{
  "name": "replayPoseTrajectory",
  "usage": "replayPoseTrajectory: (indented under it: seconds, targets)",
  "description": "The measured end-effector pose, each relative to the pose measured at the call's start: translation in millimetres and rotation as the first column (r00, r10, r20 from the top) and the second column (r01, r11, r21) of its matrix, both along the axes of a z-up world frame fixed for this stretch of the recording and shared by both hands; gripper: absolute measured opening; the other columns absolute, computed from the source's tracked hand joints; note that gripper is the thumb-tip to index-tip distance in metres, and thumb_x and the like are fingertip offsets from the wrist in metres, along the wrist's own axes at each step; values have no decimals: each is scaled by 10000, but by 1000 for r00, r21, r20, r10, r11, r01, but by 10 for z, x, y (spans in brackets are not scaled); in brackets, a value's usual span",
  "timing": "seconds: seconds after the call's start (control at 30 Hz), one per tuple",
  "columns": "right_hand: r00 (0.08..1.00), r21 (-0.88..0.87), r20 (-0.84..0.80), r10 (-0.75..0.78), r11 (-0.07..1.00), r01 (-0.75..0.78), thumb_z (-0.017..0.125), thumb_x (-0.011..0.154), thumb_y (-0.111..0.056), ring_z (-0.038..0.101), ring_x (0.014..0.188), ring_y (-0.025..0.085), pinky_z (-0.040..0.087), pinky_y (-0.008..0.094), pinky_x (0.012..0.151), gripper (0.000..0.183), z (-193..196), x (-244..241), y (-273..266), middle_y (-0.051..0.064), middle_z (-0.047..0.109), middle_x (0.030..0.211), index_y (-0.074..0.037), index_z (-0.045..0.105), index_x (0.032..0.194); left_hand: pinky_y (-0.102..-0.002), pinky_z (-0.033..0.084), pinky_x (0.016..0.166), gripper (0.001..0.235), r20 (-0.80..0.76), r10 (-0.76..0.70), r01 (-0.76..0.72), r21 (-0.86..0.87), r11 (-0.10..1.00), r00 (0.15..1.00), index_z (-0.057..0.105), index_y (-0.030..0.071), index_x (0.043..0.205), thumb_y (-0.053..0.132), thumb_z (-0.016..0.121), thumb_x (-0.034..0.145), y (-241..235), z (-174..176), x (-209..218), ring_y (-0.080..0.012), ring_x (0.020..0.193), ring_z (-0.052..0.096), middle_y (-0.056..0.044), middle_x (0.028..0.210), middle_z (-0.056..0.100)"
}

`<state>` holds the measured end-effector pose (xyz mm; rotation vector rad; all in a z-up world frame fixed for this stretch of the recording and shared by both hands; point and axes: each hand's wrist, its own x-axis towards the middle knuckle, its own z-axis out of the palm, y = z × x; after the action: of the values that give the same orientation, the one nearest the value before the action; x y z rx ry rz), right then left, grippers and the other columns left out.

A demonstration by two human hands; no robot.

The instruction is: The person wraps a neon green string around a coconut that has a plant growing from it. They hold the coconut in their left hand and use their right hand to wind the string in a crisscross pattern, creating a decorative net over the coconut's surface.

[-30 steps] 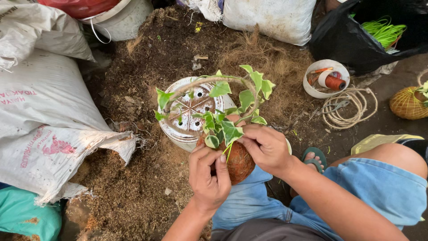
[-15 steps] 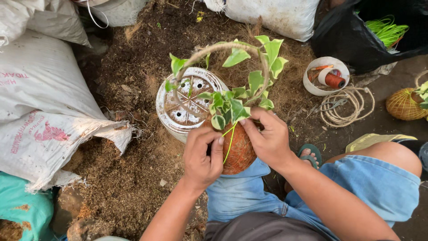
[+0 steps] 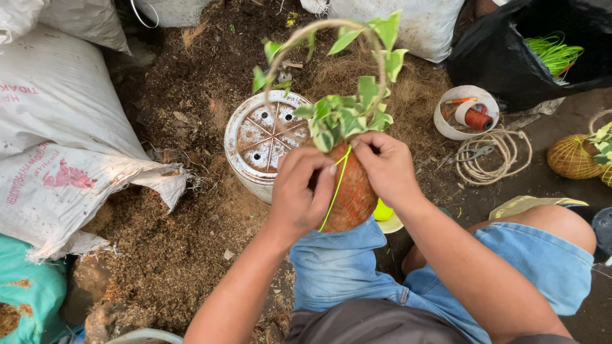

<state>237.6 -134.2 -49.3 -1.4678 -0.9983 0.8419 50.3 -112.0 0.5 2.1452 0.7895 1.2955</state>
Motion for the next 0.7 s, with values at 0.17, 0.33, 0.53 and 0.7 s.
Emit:
replayPoseTrajectory:
  seconds: [0.17,0.33,0.53,0.7]
  targets:
    - [972,-85,-208,111,988,-131,601,1029,-300,626,949,89,508,261,859,358,20,218,-34,54,714,1040,20,705,1152,-356,537,838,95,-81,-126,105,-229,968,989,696,35,1007,109,684,950,371,129,294,-288,932,669,-131,996,650]
    - [818,-123,-544,186,947,-297,551,1044,-403,665,1104,183,530,357,981,512,22,366,-46,122,690,1226,27,594,1320,-366,527,872,158,-154,-194,147,-274,950,969,731,58,1094,118,653,970,513,93,513,-295,981,675,-132,1029,658]
    - [650,-124,-750,124,939,-322,486,1033,-458,642,1239,272,513,448,1063,574,-115,690,-92,158,647,1374,-27,562,1405,-398,515,1116,342,173,-182,220,-232,947,968,610,46,1376,144,614,1048,341,-317,53,-312,1239,659,-144,1299,648]
    - [453,-67,-889,61,963,-261,441,1071,-520,619,1260,307,485,494,1069,603,-422,880,-91,156,620,1406,-63,535,1454,-517,379,1212,745,-131,-292,285,-67,956,947,395,-24,1526,241,737,919,31,-774,-142,-452,1475,424,-269,1596,393]
